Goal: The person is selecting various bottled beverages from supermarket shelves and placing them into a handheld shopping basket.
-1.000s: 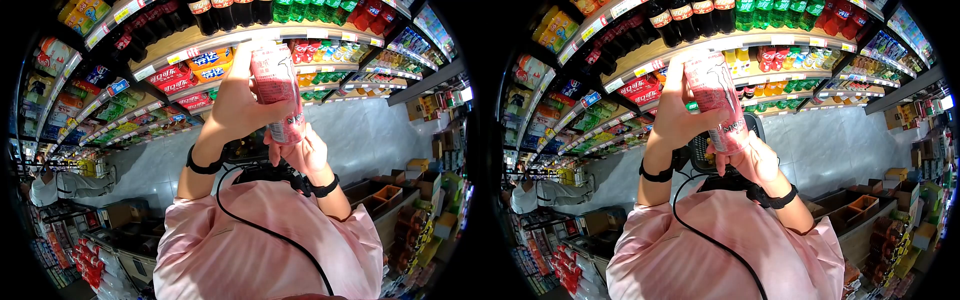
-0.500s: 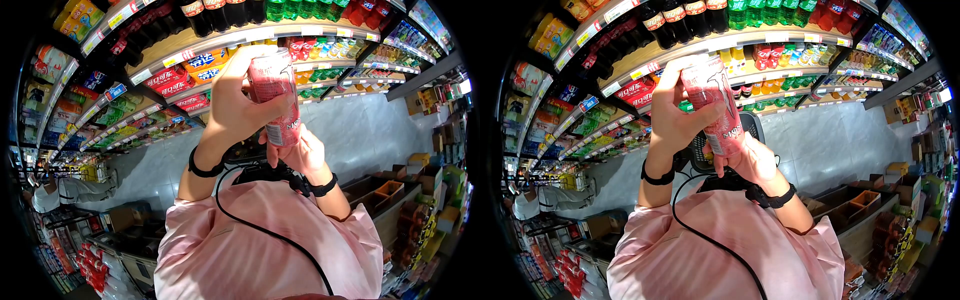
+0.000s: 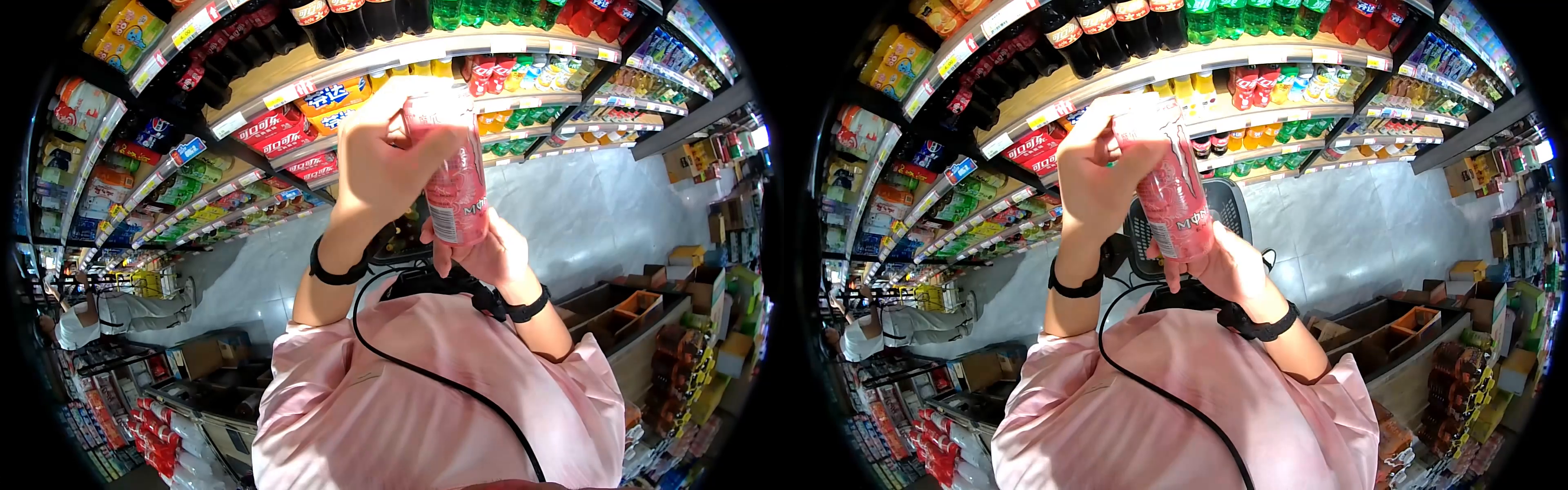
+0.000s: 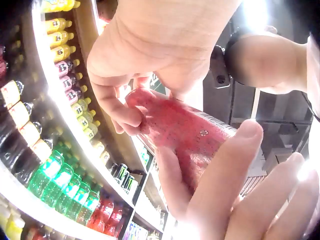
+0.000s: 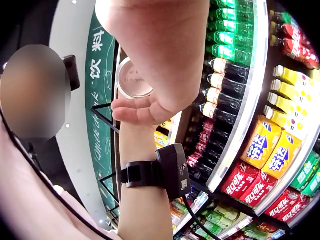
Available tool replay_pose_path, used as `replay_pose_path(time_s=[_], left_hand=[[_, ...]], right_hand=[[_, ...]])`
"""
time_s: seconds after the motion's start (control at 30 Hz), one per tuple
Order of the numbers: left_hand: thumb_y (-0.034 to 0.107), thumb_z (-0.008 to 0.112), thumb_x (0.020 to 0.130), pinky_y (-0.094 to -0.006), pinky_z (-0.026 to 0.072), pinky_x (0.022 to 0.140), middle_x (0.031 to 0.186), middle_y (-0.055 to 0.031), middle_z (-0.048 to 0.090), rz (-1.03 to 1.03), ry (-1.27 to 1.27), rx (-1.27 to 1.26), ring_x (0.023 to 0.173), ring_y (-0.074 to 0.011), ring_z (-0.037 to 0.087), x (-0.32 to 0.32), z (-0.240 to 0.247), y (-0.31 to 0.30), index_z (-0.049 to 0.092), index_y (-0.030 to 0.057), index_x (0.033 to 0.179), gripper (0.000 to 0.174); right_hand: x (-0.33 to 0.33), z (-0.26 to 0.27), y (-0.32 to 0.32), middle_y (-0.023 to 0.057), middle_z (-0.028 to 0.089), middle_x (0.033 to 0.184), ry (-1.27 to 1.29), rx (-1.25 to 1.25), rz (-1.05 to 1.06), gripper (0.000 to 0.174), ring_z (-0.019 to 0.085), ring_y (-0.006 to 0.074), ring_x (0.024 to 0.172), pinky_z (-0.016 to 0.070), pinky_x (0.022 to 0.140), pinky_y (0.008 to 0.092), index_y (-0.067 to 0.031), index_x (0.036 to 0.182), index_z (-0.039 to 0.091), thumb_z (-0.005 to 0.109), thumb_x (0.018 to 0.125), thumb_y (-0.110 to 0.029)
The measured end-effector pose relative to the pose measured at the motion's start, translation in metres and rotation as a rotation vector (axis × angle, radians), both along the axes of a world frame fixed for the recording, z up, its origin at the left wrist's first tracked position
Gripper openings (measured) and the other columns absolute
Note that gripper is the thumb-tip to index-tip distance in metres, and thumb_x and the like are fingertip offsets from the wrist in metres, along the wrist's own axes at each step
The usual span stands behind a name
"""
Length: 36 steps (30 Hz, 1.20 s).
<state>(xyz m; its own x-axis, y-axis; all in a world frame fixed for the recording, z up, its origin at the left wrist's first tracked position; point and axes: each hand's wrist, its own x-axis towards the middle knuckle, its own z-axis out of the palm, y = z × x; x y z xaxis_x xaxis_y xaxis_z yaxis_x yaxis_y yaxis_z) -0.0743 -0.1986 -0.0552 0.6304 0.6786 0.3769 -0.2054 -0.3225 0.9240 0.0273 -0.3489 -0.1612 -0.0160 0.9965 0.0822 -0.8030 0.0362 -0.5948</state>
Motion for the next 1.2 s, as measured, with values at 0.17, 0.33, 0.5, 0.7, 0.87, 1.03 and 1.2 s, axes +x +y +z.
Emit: replay_pose_path(time_s=[0.17, 0.33, 0.5, 0.7, 0.87, 1.03, 1.2], left_hand=[[0.011, 0.066, 0.090, -0.0274, 0.0546, 0.079, 0.103, -0.0091, 0.071, -0.036, -0.087, -0.027, 0.089, -0.0128, 0.067, 0.006, -0.014, 0.025, 0.065, -0.0030, 0.114, 0.027], [0.019, 0.058, 0.097, -0.0264, 0.0527, 0.082, 0.111, -0.0100, 0.069, -0.286, 0.270, -0.176, 0.093, -0.0128, 0.066, -0.007, -0.034, 0.059, 0.064, -0.0012, 0.123, 0.033], [0.007, 0.081, 0.077, -0.0268, 0.0526, 0.070, 0.106, -0.0025, 0.066, -0.550, 0.335, -0.358, 0.085, -0.0109, 0.064, -0.017, -0.096, 0.078, 0.054, 0.0053, 0.133, 0.062], [0.012, 0.087, 0.073, -0.0312, 0.0535, 0.081, 0.104, -0.0089, 0.069, -0.273, 0.575, -0.136, 0.096, -0.0159, 0.067, -0.019, -0.258, 0.072, 0.054, 0.0042, 0.120, 0.057], [0.018, 0.090, 0.069, -0.0348, 0.0544, 0.081, 0.096, -0.0122, 0.069, 0.074, 0.791, -0.329, 0.090, -0.0230, 0.070, -0.029, -0.419, 0.058, 0.048, 0.0036, 0.112, 0.061], [0.030, 0.088, 0.073, -0.0397, 0.0554, 0.070, 0.092, -0.0183, 0.070, 0.123, 1.175, -0.144, 0.080, -0.0313, 0.070, 0.022, -0.520, 0.045, 0.048, 0.0029, 0.113, 0.062], [0.033, 0.087, 0.074, -0.0459, 0.0537, 0.081, 0.098, -0.0201, 0.072, 0.051, 1.436, -0.047, 0.093, -0.0392, 0.069, 0.078, -0.636, 0.053, 0.054, 0.0022, 0.111, 0.059]], right_hand=[[0.002, -0.004, -0.002, 0.0240, 0.061, 0.123, -0.084, -0.041, -0.052, 0.074, 0.068, 0.0311, 0.082, 0.0553, 0.071, 0.0375, 0.0023, 0.145, 0.040, 0.045, 0.101, -0.057], [0.016, -0.012, -0.001, 0.0160, 0.062, 0.126, -0.186, -0.061, -0.173, 0.074, 0.066, 0.0258, 0.102, 0.0555, 0.075, 0.0345, 0.0021, 0.148, 0.038, 0.061, 0.097, -0.046], [0.055, -0.040, -0.011, 0.0106, 0.064, 0.122, -0.470, -0.244, -0.027, 0.053, 0.064, 0.0178, 0.107, 0.0532, 0.086, 0.0329, 0.0022, 0.146, 0.044, 0.058, 0.097, -0.012], [0.128, -0.138, -0.052, 0.0076, 0.070, 0.108, -1.001, -0.795, -0.193, 0.050, 0.062, 0.0131, 0.097, 0.0489, 0.090, 0.0286, -0.0006, 0.139, 0.054, 0.069, 0.096, -0.020], [0.170, -0.272, -0.116, 0.0130, 0.071, 0.100, -1.024, -1.134, -0.006, 0.054, 0.063, 0.0164, 0.093, 0.0487, 0.085, 0.0293, 0.0009, 0.134, 0.057, 0.070, 0.093, -0.033], [0.148, -0.376, -0.156, 0.0254, 0.068, 0.119, -1.028, -1.327, 0.322, 0.066, 0.064, 0.0351, 0.113, 0.0486, 0.097, 0.0405, 0.0022, 0.138, 0.053, 0.070, 0.088, -0.039], [0.112, -0.493, -0.184, 0.0281, 0.035, 0.156, -1.419, -1.327, 0.626, 0.083, 0.041, 0.0487, 0.137, 0.0401, 0.108, 0.0523, -0.0105, 0.155, 0.035, 0.066, 0.088, -0.047]])
